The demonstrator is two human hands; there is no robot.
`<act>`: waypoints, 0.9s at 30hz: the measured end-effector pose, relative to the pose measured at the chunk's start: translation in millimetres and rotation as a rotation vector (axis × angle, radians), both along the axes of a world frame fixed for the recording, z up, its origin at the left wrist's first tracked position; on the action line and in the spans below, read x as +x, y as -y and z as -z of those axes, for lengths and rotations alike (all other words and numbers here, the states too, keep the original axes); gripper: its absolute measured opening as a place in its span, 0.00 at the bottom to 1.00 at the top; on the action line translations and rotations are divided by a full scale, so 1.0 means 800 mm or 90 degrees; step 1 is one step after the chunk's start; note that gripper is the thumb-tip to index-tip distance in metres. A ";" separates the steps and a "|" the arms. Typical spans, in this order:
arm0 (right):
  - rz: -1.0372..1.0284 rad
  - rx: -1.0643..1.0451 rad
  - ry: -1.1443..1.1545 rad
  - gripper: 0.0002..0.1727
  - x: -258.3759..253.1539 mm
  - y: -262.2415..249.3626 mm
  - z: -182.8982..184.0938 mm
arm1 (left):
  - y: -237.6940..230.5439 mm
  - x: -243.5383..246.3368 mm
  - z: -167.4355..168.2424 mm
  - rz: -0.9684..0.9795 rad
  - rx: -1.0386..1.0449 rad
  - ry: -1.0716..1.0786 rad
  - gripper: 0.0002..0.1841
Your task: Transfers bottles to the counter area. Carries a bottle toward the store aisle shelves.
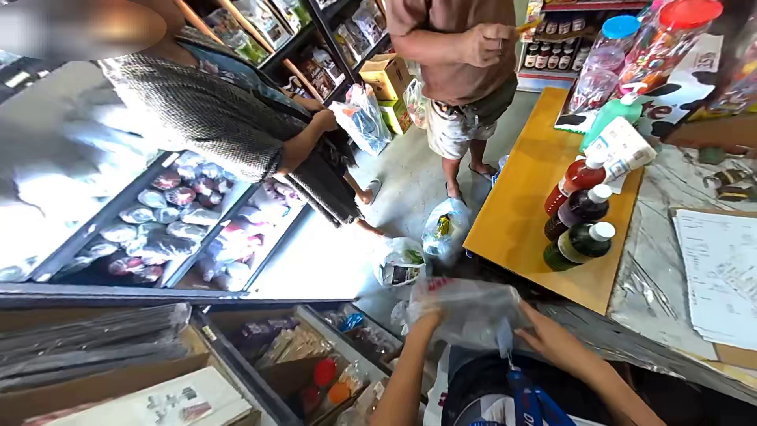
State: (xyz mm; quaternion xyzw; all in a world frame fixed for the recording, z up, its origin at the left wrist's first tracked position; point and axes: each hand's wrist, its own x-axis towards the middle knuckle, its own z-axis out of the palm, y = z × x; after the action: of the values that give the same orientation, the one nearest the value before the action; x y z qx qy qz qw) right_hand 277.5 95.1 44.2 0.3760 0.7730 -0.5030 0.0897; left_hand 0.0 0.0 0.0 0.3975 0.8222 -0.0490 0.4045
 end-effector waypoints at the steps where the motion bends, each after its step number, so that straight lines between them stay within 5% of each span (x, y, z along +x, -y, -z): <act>1: 0.023 0.066 -0.056 0.37 0.002 0.002 -0.007 | -0.001 0.002 0.004 -0.072 0.082 -0.046 0.30; 3: 0.070 0.211 -0.173 0.29 0.003 0.006 -0.007 | -0.010 0.000 0.009 -0.170 0.170 -0.090 0.30; 5: 0.101 0.246 -0.185 0.28 0.007 0.008 0.000 | -0.018 -0.005 0.002 -0.087 0.099 -0.099 0.28; 9: 0.074 -0.119 0.089 0.44 0.033 -0.004 0.031 | -0.024 -0.016 0.029 0.207 -0.138 0.097 0.29; 11: 0.065 -0.182 0.150 0.47 0.045 -0.004 0.050 | -0.028 -0.003 0.050 0.269 -0.199 0.155 0.32; 16: 0.142 -0.169 0.201 0.42 0.068 -0.005 0.057 | -0.057 0.036 0.053 0.327 -0.120 0.235 0.27; 22: 0.196 -0.144 0.225 0.41 0.098 0.000 0.072 | -0.140 0.092 -0.051 0.314 0.176 0.285 0.22; 27: 0.287 -0.129 0.184 0.40 0.121 0.018 0.077 | -0.214 0.154 -0.115 0.234 0.457 0.336 0.28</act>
State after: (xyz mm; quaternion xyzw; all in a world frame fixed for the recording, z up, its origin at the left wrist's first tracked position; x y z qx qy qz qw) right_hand 374.4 81.0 -17.8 0.5957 0.5946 -0.5261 0.1220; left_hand 123.1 171.4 91.8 0.6498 0.5725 0.2695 0.4210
